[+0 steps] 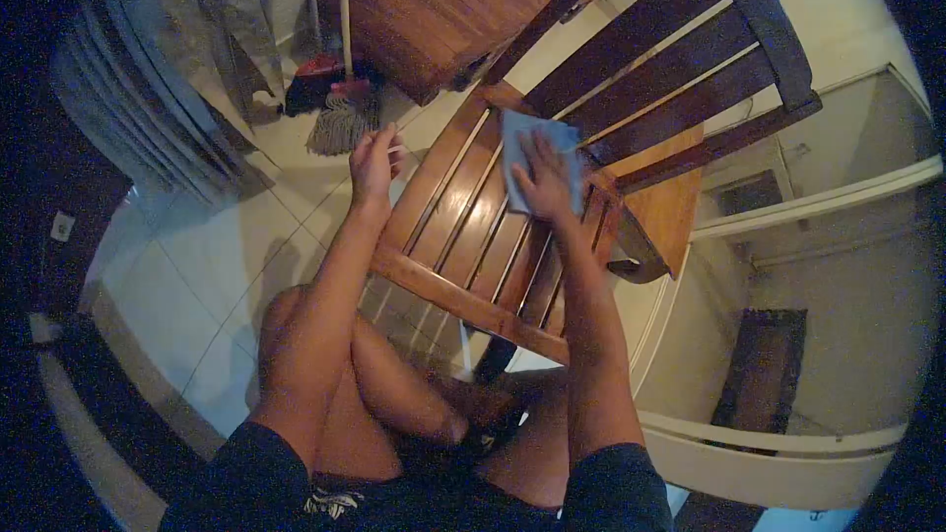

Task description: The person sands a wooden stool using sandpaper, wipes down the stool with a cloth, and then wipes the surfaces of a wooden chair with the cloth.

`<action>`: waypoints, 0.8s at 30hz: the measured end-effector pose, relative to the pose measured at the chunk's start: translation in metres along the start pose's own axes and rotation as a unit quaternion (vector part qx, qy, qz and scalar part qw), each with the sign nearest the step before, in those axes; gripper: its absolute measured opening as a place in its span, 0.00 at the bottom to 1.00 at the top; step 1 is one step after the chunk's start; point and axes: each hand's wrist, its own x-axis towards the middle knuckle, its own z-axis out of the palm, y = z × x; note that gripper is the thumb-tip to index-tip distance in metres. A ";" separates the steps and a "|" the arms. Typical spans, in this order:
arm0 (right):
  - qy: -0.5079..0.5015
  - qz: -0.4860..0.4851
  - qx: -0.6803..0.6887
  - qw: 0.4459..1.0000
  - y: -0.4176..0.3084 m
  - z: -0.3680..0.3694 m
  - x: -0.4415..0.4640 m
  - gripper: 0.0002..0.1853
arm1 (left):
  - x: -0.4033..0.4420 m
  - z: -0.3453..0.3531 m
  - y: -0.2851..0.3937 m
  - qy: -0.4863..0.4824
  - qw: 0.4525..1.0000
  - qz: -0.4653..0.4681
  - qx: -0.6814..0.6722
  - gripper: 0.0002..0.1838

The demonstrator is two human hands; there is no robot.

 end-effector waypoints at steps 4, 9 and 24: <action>0.069 0.203 -0.073 0.974 0.100 -0.001 -0.070 0.35 | -0.001 0.004 -0.004 -0.020 1.000 0.000 -0.020 0.12; 0.025 0.474 -0.148 0.867 0.068 0.020 -0.056 0.39 | 0.005 0.012 -0.014 -0.023 0.999 0.022 -0.018 0.12; -0.033 0.240 -0.139 0.960 0.045 -0.032 -0.101 0.40 | 0.002 0.002 -0.004 -0.024 1.000 -0.004 -0.002 0.14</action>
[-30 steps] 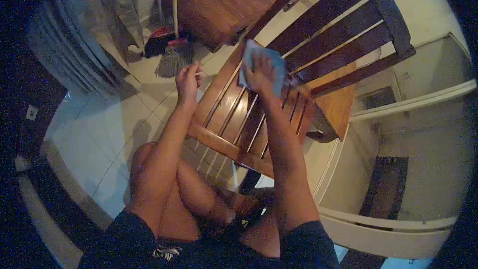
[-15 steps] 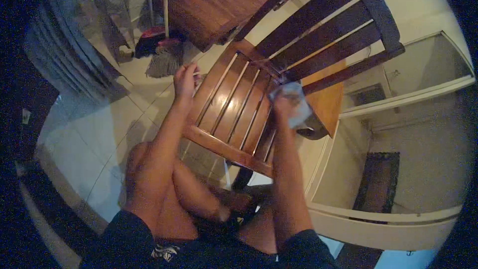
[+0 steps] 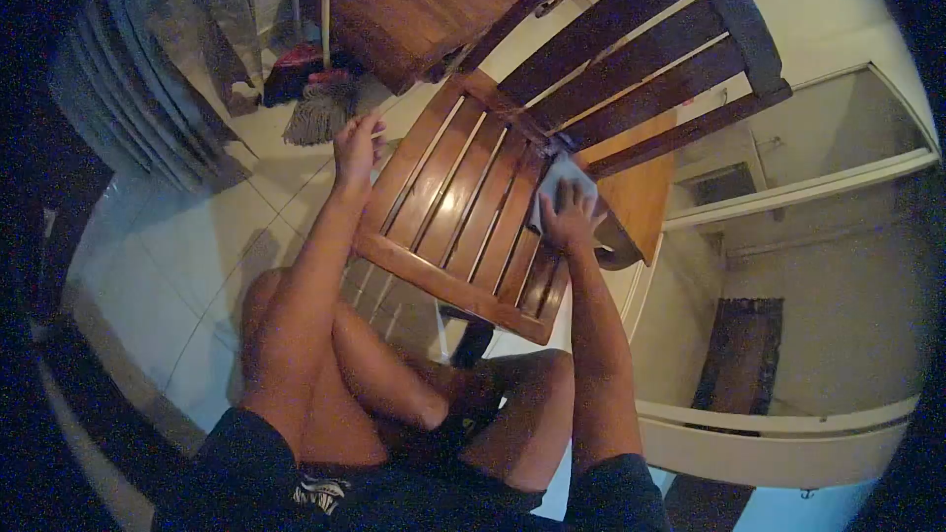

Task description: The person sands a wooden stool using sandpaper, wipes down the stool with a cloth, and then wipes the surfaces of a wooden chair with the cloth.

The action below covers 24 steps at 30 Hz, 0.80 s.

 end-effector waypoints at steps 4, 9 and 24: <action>-0.043 0.038 -0.126 0.990 -0.008 -0.013 -0.001 0.41 | 0.003 0.002 -0.006 -0.022 1.000 -0.001 -0.018 0.14; -0.001 0.039 0.059 0.998 -0.025 0.006 -0.029 0.43 | 0.004 0.004 -0.008 -0.044 0.999 0.002 -0.025 0.14; -0.003 0.064 0.086 0.994 -0.008 -0.005 -0.090 0.39 | -0.004 0.003 -0.002 -0.033 0.999 -0.005 -0.016 0.14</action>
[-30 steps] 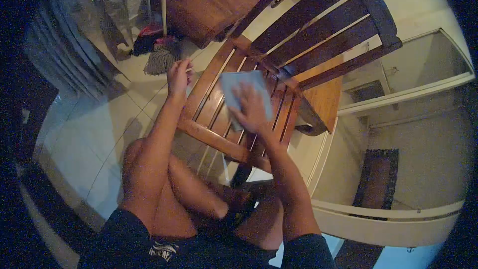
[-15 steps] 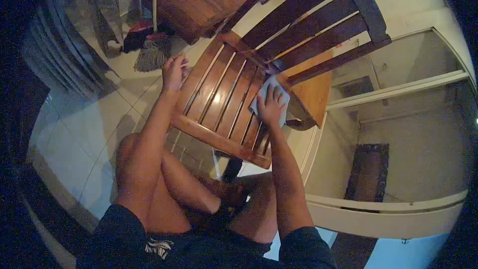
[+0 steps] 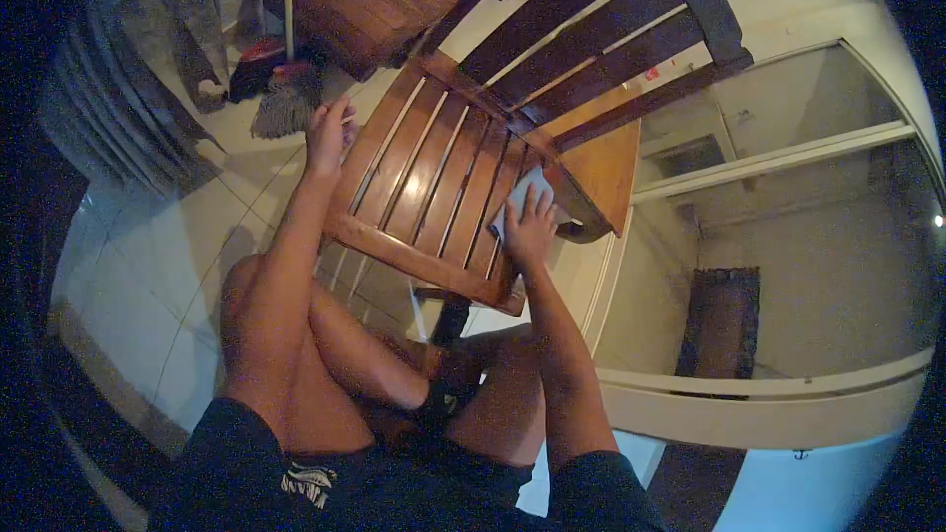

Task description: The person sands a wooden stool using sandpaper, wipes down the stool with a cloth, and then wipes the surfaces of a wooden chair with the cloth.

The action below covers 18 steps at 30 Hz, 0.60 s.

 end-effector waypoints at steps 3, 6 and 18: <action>-0.003 0.038 -0.041 0.998 -0.018 0.002 -0.030 0.40 | 0.004 -0.001 -0.010 -0.014 1.000 -0.002 0.009 0.15; -0.025 -0.041 -0.082 0.995 -0.026 -0.009 -0.054 0.41 | 0.013 -0.003 -0.012 -0.022 0.999 0.001 0.023 0.14; 0.001 0.048 -0.067 0.997 -0.054 0.030 0.028 0.44 | -0.006 0.012 0.006 0.006 1.000 0.004 0.021 0.13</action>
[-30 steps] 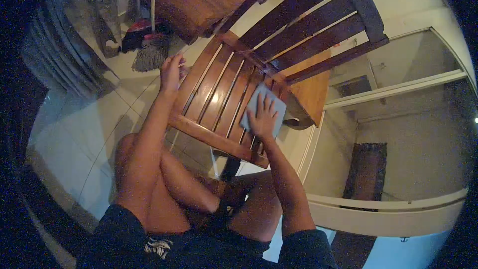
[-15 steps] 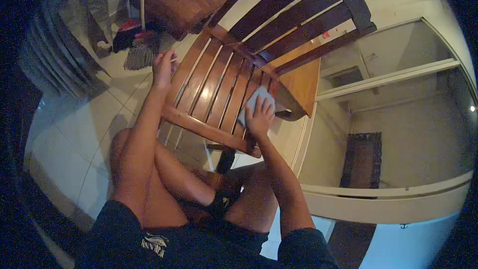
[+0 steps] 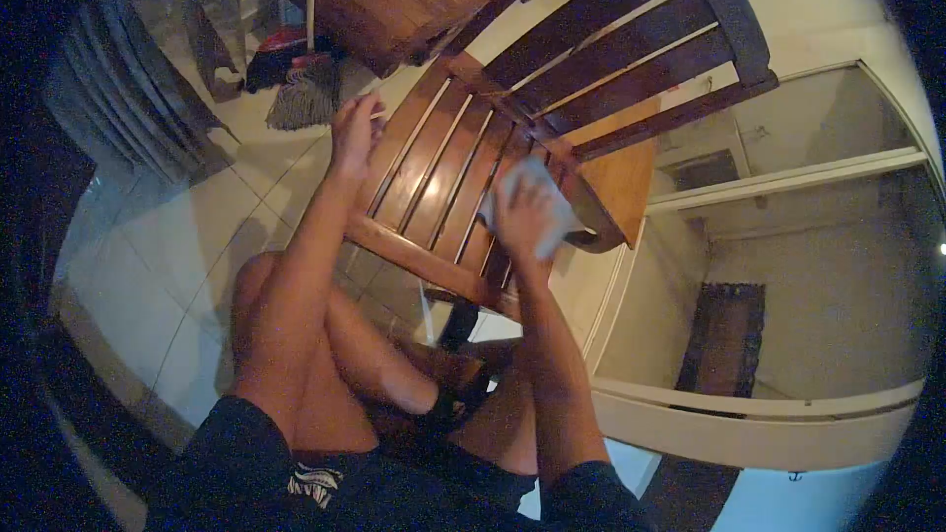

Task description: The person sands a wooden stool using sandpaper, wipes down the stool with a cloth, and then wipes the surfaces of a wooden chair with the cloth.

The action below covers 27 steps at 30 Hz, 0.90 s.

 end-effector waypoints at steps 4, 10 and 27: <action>-0.037 -0.167 0.030 0.985 -0.151 -0.032 -0.032 0.43 | 0.008 0.000 -0.013 -0.016 1.000 -0.005 0.019 0.14; -0.013 -0.318 0.037 0.947 -0.224 -0.032 -0.049 0.43 | 0.017 -0.012 0.000 0.046 0.997 0.051 0.024 0.13; -0.081 -0.310 -0.017 0.947 -0.023 -0.068 -0.162 0.46 | 0.010 -0.001 0.001 0.035 0.998 0.047 -0.036 0.12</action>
